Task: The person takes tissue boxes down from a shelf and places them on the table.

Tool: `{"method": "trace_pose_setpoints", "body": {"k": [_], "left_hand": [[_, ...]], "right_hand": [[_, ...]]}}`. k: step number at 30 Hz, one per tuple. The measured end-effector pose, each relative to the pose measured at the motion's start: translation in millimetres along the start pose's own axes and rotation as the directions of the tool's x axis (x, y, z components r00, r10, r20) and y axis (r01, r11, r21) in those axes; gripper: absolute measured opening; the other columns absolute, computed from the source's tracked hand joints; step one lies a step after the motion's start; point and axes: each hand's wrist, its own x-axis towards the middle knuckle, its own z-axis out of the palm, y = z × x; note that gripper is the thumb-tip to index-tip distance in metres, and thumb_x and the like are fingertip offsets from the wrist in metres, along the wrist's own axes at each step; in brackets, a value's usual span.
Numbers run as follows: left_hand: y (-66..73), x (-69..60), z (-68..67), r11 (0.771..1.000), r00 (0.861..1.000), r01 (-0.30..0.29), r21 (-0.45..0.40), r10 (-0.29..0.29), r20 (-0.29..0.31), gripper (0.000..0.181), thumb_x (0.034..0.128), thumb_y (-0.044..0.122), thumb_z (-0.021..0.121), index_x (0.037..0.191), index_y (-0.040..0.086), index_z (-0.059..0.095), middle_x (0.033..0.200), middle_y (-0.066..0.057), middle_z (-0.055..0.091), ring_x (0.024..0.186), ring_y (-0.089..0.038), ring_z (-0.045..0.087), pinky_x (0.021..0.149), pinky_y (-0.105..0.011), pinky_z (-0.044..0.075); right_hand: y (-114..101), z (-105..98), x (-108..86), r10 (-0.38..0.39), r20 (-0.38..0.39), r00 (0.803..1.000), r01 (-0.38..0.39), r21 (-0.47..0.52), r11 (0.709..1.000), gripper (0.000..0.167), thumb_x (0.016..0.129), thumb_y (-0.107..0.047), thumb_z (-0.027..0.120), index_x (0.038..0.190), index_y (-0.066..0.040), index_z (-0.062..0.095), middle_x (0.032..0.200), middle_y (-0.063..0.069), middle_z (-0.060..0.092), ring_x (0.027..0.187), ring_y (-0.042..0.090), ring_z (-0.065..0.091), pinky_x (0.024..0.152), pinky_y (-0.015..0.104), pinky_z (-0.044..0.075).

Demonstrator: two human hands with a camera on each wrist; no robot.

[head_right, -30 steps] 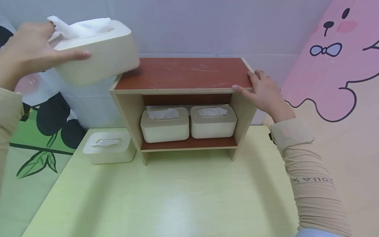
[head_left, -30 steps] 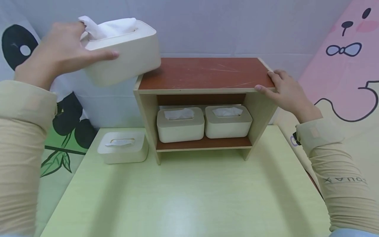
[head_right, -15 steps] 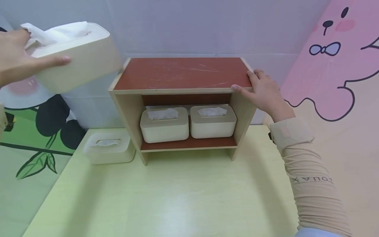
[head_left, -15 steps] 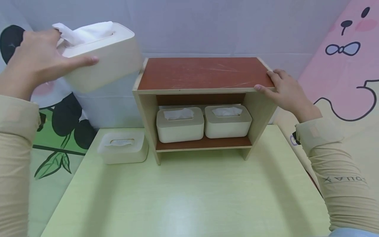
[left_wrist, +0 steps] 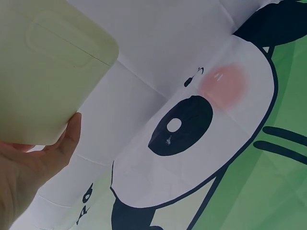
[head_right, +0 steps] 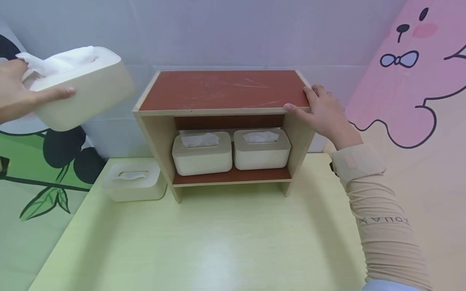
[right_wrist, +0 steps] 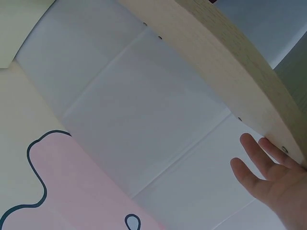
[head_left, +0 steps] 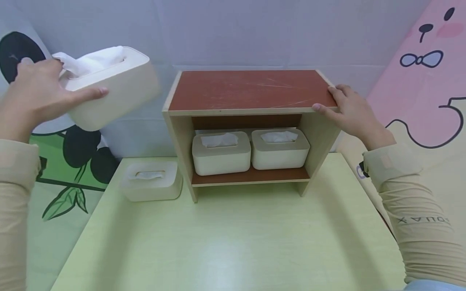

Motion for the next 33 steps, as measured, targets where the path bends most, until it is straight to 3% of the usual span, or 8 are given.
{"method": "trace_pose_setpoints", "body": {"k": [8, 11, 15, 22, 26, 33], "left_hand": [[-17.3, -2.1, 25.5, 1.0, 0.999, -0.017, 0.006, 0.016, 0.041, 0.092, 0.0749, 0.06, 0.056, 0.127, -0.013, 0.035, 0.117, -0.033, 0.041, 0.098, -0.052, 0.027, 0.064, -0.05, 0.028], [-22.1, -2.3, 35.5, 0.998, 0.998, -0.048, 0.028, 0.047, 0.029, 0.092, 0.0752, 0.062, 0.054, 0.124, -0.015, 0.038, 0.113, -0.035, 0.041, 0.097, -0.05, 0.03, 0.07, -0.056, 0.029], [-27.4, -3.0, 47.7, 0.993, 0.993, -0.119, 0.023, 0.119, -0.023, 0.087, 0.0747, 0.061, 0.055, 0.113, -0.016, 0.043, 0.105, -0.035, 0.044, 0.1, -0.049, 0.032, 0.085, -0.06, 0.021], [-31.4, -8.4, 65.6, 0.991, 0.992, -0.127, -0.035, 0.127, 0.015, 0.087, 0.0762, 0.058, 0.057, 0.118, -0.016, 0.039, 0.112, -0.033, 0.041, 0.106, -0.052, 0.029, 0.086, -0.06, 0.024], [-34.6, -9.6, 77.9, 0.987, 0.988, -0.157, -0.03, 0.157, 0.004, 0.086, 0.0772, 0.058, 0.055, 0.117, -0.017, 0.04, 0.111, -0.033, 0.042, 0.106, -0.052, 0.031, 0.092, -0.059, 0.019], [-37.4, -24.4, 100.6, 0.981, 0.981, -0.191, -0.047, 0.189, -0.029, 0.083, 0.0761, 0.056, 0.058, 0.113, -0.017, 0.043, 0.108, -0.031, 0.043, 0.101, -0.052, 0.031, 0.085, -0.057, 0.019]], "right_hand": [[-1.4, 1.3, 2.9, 0.015, 0.002, 1.0, -0.015, -0.006, 1.0, 0.086, 0.087, -0.064, 0.035, 0.143, 0.001, 0.023, 0.141, 0.028, 0.028, 0.123, 0.048, 0.03, 0.099, 0.059, 0.024], [-2.0, 1.6, 4.1, 0.024, 0.007, 1.0, -0.024, -0.009, 1.0, 0.086, 0.087, -0.064, 0.035, 0.143, 0.001, 0.022, 0.141, 0.028, 0.027, 0.124, 0.048, 0.03, 0.1, 0.06, 0.023], [-2.8, 2.0, 5.8, 0.03, 0.008, 1.0, -0.03, -0.014, 0.999, 0.087, 0.087, -0.064, 0.034, 0.143, 0.001, 0.022, 0.142, 0.028, 0.026, 0.125, 0.049, 0.029, 0.1, 0.06, 0.023], [-4.3, 2.9, 8.3, 0.04, 0.003, 0.999, -0.04, -0.015, 0.999, 0.087, 0.087, -0.064, 0.035, 0.143, 0.0, 0.022, 0.143, 0.027, 0.026, 0.125, 0.049, 0.029, 0.1, 0.06, 0.023], [-5.3, 3.7, 9.4, 0.041, -0.005, 0.999, -0.041, -0.011, 0.999, 0.086, 0.087, -0.064, 0.035, 0.143, 0.001, 0.023, 0.142, 0.028, 0.027, 0.124, 0.049, 0.03, 0.1, 0.059, 0.024], [-2.8, 5.5, 9.3, 0.038, -0.018, 0.999, -0.039, -0.002, 0.999, 0.085, 0.088, -0.063, 0.036, 0.142, 0.002, 0.024, 0.141, 0.028, 0.028, 0.123, 0.05, 0.031, 0.1, 0.059, 0.024]]}}
